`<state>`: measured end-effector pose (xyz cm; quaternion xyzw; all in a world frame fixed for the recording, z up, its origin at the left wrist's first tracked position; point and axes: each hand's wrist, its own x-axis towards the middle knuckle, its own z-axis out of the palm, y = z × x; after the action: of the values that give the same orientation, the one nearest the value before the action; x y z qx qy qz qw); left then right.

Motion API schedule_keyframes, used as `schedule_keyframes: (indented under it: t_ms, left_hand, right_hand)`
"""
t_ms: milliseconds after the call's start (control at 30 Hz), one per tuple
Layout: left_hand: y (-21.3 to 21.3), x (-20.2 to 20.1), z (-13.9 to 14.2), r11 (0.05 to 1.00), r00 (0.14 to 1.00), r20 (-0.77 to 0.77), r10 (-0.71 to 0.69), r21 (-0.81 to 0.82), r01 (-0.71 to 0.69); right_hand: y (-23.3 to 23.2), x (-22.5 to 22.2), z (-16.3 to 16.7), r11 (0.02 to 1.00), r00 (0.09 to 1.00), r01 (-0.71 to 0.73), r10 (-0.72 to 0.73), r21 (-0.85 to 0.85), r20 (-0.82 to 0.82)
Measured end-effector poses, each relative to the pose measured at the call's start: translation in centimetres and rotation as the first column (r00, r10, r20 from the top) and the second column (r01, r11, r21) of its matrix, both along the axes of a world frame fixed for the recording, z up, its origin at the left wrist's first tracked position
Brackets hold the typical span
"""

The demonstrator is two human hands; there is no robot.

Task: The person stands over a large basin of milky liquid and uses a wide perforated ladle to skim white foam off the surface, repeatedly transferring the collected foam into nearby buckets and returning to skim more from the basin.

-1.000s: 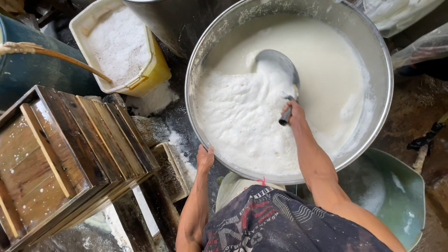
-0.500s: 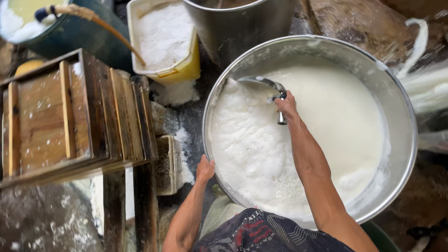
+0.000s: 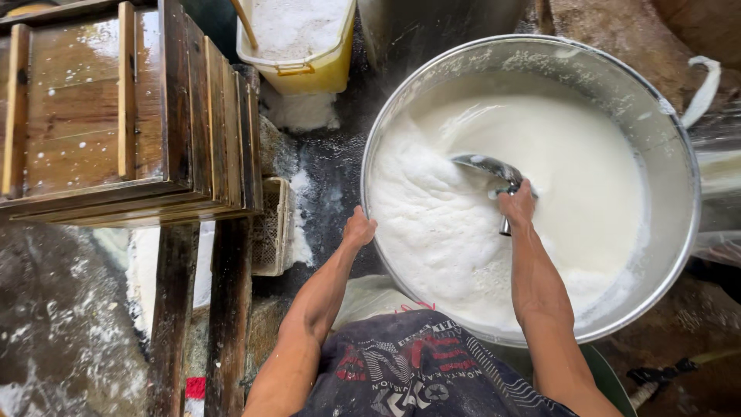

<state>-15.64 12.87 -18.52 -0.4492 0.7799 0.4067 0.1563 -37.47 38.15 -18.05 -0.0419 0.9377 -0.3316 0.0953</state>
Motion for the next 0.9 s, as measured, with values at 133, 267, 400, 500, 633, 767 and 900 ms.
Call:
schedule_keyframes:
  t_ms: [133,267,400,500,633,767,900]
  left_hand:
    - [-0.8,0.6,-0.6,0.999,0.997,-0.062,-0.037,0.025,0.039]
    - [-1.4,1.1,-1.7,0.993,0.99,-0.092,-0.107,0.032,0.11]
    - [-1.6,1.6,-3.1,0.989,0.979,-0.15,-0.14,0.029,0.146]
    - [-1.7,1.8,-4.1,0.985,0.971,-0.199,-0.132,0.08,0.15]
    - [-1.3,1.6,-4.6,0.987,0.964,-0.226,-0.143,0.045,0.157]
    - [-0.8,1.4,-4.6,0.987,0.969,-0.213,-0.128,0.064,0.144]
    - [-0.4,1.2,-4.4,0.99,0.971,-0.205,-0.121,0.044,0.132]
  right_hand:
    - [3.0,4.2,0.1,0.994,0.994,0.11,-0.11,0.022,-0.012]
    - [6.5,8.0,-0.2,0.959,0.961,0.273,-0.266,-0.082,0.079]
    - [10.6,12.5,-0.8,0.784,0.866,0.497,-0.423,-0.371,0.267]
    - [13.1,16.3,-1.2,0.548,0.702,0.712,-0.559,-0.439,0.442]
    - [13.7,19.2,-1.8,0.178,0.613,0.769,-0.478,-0.614,0.629]
    - [11.4,18.6,-2.9,-0.121,0.553,0.792,-0.276,-0.599,0.787]
    - [8.2,15.2,-3.2,-0.166,0.562,0.8,-0.133,-0.577,0.817]
